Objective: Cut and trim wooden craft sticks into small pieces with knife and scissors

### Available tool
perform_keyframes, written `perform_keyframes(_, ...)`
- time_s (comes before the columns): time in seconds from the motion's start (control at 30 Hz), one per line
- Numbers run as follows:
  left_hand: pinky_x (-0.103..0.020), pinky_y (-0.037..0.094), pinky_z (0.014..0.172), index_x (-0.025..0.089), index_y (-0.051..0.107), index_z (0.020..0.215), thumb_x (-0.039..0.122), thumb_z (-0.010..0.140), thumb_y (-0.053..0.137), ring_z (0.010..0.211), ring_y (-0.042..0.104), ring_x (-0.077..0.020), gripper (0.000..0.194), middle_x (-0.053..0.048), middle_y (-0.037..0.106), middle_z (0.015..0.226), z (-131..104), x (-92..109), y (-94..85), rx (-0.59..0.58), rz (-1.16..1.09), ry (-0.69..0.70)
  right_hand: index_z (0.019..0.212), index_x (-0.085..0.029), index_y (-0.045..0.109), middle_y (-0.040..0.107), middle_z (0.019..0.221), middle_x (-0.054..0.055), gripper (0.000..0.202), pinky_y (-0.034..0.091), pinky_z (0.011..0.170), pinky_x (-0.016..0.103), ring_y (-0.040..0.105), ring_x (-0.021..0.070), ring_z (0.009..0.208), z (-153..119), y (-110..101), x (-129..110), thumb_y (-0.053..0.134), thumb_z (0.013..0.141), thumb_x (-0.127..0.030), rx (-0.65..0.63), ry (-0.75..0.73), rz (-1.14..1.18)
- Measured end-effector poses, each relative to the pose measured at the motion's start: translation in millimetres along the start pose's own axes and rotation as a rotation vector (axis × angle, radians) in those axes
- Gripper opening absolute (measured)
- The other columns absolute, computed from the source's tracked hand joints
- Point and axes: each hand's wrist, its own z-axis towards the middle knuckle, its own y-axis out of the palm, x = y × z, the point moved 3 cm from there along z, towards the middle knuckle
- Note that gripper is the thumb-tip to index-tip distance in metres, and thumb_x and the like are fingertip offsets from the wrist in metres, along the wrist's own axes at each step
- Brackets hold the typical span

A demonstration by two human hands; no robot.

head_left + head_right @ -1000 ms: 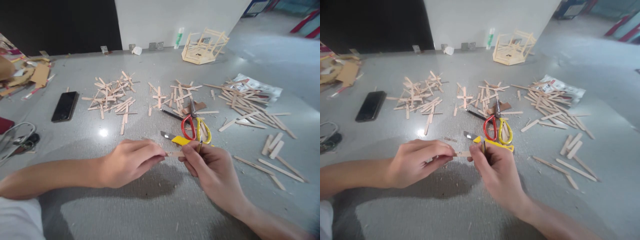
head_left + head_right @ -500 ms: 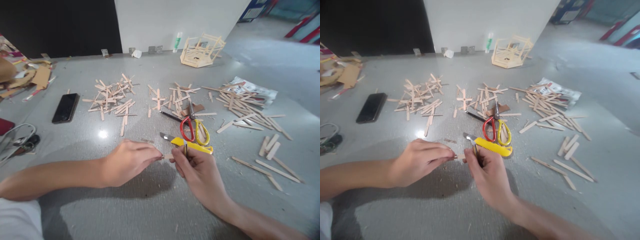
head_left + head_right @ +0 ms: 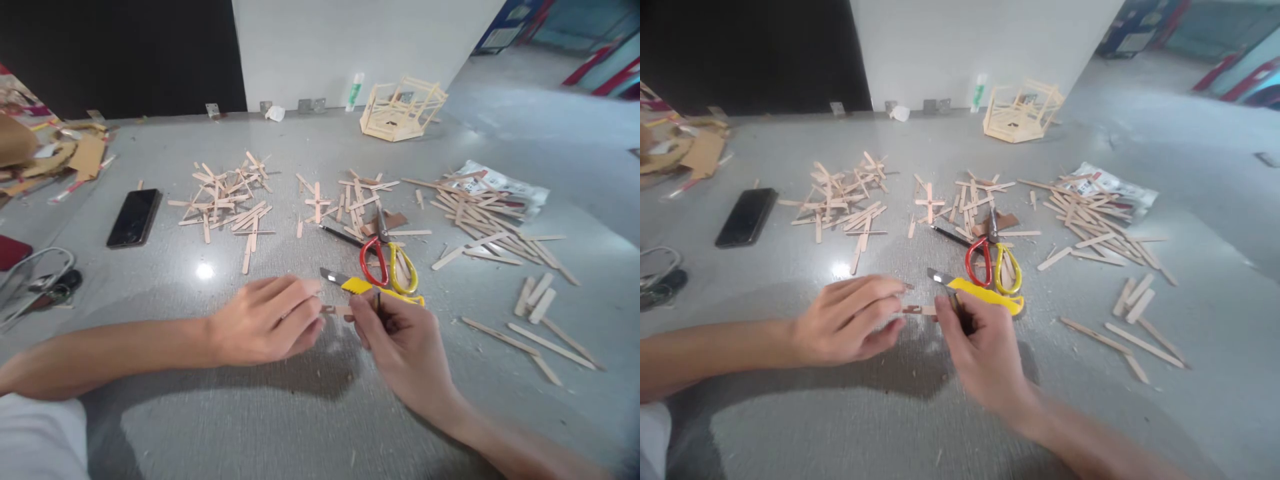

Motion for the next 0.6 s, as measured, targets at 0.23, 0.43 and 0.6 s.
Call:
perform_keyframes(0.23,-0.023,0.028,0.041,0.019,0.044,0.07,0.009,0.095,0.047,0.042,0.034,-0.0075,0.027,0.007,0.043,0.052,-1,-10,-2.4,-0.024,-0.178,-0.316,0.059,-0.021,0.046,0.04,0.047,-0.006,0.044,0.03,0.042,0.023,0.037,0.0081,0.044,6,-1,3,0.054,0.095,-0.045,0.011,0.011,0.023)
perform_keyframes(0.43,-0.017,0.038,0.051,0.014,0.064,0.098,0.032,0.097,0.056,0.053,0.051,-0.0059,0.02,0.004,0.062,0.067,2,-12,2.5,-0.392,-0.627,-0.679,0.057,-0.021,0.041,0.036,0.048,-0.007,0.045,0.027,0.041,0.022,0.032,0.0068,0.043,0,2,-1,0.054,0.095,-0.041,-0.014,-0.064,-0.034)
perform_keyframes(0.6,-0.018,0.036,0.05,0.014,0.064,0.072,0.023,0.097,0.051,0.05,0.045,-0.006,0.03,0.004,0.057,0.058,6,-11,3.7,-0.518,-0.851,-0.78,0.057,-0.02,0.044,0.038,0.049,-0.007,0.044,0.029,0.042,0.023,0.035,0.0069,0.043,-3,-1,-2,0.055,0.096,-0.04,0.003,-0.094,-0.073)
